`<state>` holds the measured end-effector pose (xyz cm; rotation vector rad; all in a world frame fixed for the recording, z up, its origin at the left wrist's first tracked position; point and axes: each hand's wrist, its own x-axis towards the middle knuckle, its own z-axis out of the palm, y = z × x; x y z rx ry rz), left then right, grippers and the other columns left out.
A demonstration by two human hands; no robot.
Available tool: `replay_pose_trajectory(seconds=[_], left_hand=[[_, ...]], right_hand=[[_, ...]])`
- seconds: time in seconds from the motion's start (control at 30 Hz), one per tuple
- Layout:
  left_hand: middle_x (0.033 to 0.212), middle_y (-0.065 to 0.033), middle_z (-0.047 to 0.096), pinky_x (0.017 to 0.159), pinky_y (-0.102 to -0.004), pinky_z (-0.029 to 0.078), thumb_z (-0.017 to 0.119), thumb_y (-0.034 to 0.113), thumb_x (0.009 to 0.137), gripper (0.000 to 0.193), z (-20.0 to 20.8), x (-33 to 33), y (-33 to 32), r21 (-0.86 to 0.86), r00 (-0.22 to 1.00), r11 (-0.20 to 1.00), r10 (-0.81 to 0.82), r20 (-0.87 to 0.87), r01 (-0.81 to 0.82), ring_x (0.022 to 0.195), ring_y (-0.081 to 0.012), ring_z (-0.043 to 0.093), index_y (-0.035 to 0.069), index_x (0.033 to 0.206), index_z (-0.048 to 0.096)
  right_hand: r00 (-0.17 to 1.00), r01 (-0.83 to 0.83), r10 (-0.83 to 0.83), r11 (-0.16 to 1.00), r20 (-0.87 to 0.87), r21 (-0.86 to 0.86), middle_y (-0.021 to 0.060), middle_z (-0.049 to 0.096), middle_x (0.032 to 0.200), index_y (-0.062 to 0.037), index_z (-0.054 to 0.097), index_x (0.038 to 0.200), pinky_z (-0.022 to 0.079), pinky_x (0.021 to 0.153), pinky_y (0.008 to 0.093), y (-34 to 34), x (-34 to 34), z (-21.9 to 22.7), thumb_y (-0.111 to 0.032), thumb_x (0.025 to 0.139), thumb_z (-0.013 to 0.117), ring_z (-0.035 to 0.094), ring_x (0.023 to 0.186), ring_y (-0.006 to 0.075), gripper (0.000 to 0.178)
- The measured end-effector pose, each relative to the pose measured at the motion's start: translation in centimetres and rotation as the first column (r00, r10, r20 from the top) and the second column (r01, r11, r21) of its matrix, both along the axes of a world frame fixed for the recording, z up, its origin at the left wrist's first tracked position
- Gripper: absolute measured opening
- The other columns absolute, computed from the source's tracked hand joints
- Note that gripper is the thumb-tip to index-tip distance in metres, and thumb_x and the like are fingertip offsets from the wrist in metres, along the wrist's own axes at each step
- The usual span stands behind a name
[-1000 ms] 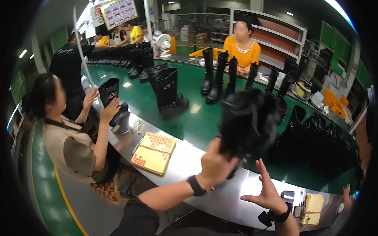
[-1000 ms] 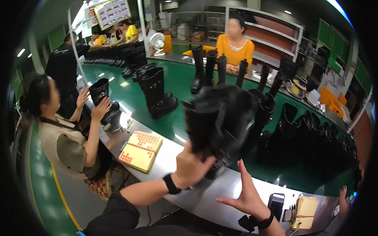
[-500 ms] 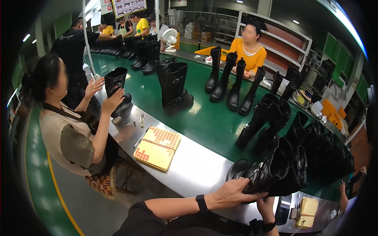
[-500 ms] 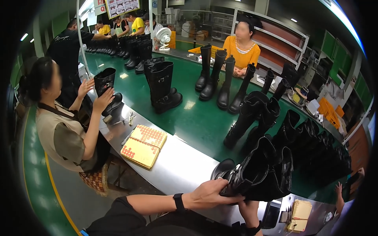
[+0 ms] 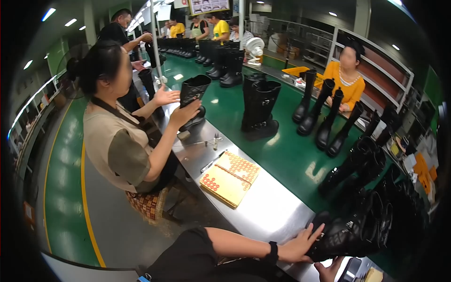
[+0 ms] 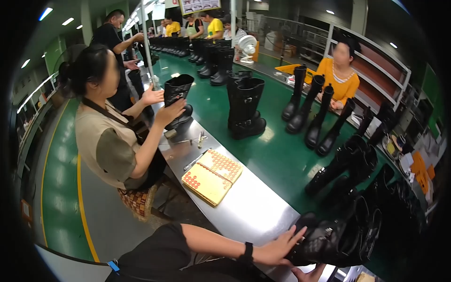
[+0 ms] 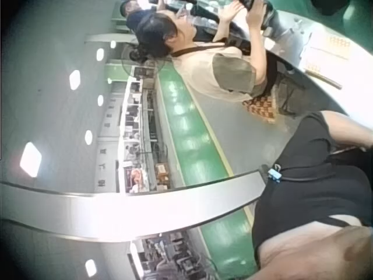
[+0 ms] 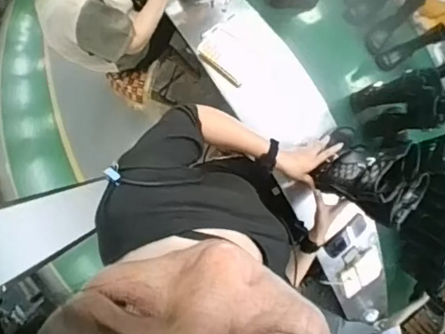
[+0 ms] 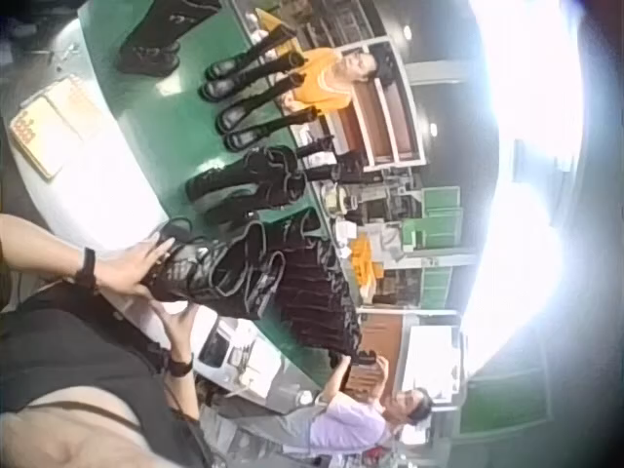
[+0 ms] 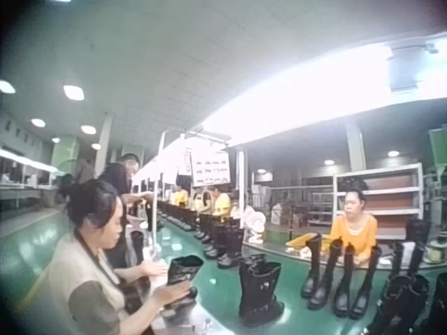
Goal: Inspecting pairs of black boots for quality and functionality on an assembly line.
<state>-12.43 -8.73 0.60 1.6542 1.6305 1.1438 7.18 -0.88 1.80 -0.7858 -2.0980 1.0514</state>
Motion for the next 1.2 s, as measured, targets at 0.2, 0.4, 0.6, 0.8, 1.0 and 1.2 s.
replay_pose_trajectory(seconds=[0.2,0.4,0.6,0.8,1.0,1.2], left_hand=[[0.144,-0.0463,0.01,0.112,-0.0505,0.028,0.082,0.016,0.07,0.13,0.9,1.7,1.8,-0.098,0.991,0.989,-0.119,-0.058,0.113,0.129,-0.0564,0.034,0.011,0.149,-0.02],[0.147,-0.0359,0.024,0.108,-0.0473,0.035,0.08,0.024,0.072,0.113,4.0,-2.6,4.0,-0.248,0.929,0.897,-0.368,0.039,0.365,0.132,-0.0489,0.034,0.007,0.153,0.002],[0.158,-0.0082,0.023,0.109,-0.0665,0.018,0.028,0.08,0.084,0.085,12.1,-15.8,3.8,0.436,-0.031,0.866,-0.442,0.896,0.245,0.141,-0.0383,0.025,0.031,0.152,0.021],[0.154,-0.0191,0.025,0.109,-0.0718,0.014,0.028,0.075,0.088,0.078,15.9,-22.3,-1.6,0.553,-0.095,0.825,-0.564,0.82,-0.116,0.14,-0.0485,0.021,0.026,0.149,0.029],[0.107,-0.0095,0.065,0.096,-0.0429,0.048,0.049,0.034,0.099,0.035,20.8,-25.3,-1.1,0.315,0.388,0.906,-0.192,0.902,-0.284,0.104,-0.023,0.062,0.006,0.119,0.057],[0.092,-0.0067,0.067,0.088,-0.0375,0.051,0.054,0.024,0.095,0.025,27.7,-31.7,4.3,0.343,0.534,0.866,-0.108,0.839,-0.364,0.09,-0.0211,0.064,0.006,0.11,0.063]], right_hand=[[0.977,0.115,-0.149,0.97,-0.153,-0.213,0.0197,0.057,0.126,0.0085,0.048,0.129,0.047,0.095,0.0345,0.8,-2.6,1.1,-0.003,0.081,0.075,0.058,0.11,0.0248,0.056],[0.955,0.219,-0.241,0.966,-0.174,-0.136,0.0198,0.057,0.126,0.0095,0.048,0.129,0.048,0.095,0.0349,1.2,-2.3,1.4,-0.004,0.081,0.075,0.059,0.109,0.0251,0.057],[0.947,0.249,-0.254,0.967,-0.197,-0.052,0.0203,0.057,0.127,0.0123,0.045,0.13,0.048,0.095,0.036,1.6,-1.7,0.6,-0.008,0.083,0.074,0.059,0.109,0.0259,0.059],[0.896,0.323,-0.342,0.94,-0.283,-0.112,0.0164,0.051,0.13,0.0047,0.041,0.135,0.038,0.104,0.0366,1.3,-1.9,-0.6,-0.013,0.08,0.073,0.051,0.117,0.0254,0.066],[0.89,0.309,-0.301,0.95,-0.342,-0.033,0.0107,0.055,0.121,0.0006,0.048,0.128,0.039,0.099,0.0336,1.3,-2.1,0.1,-0.009,0.076,0.076,0.053,0.109,0.0208,0.06],[0.904,0.318,-0.333,0.943,-0.267,-0.101,0.0106,0.057,0.118,0.0016,0.051,0.124,0.04,0.097,0.0343,1.8,-0.1,-0.2,-0.009,0.073,0.076,0.055,0.108,0.021,0.057]])
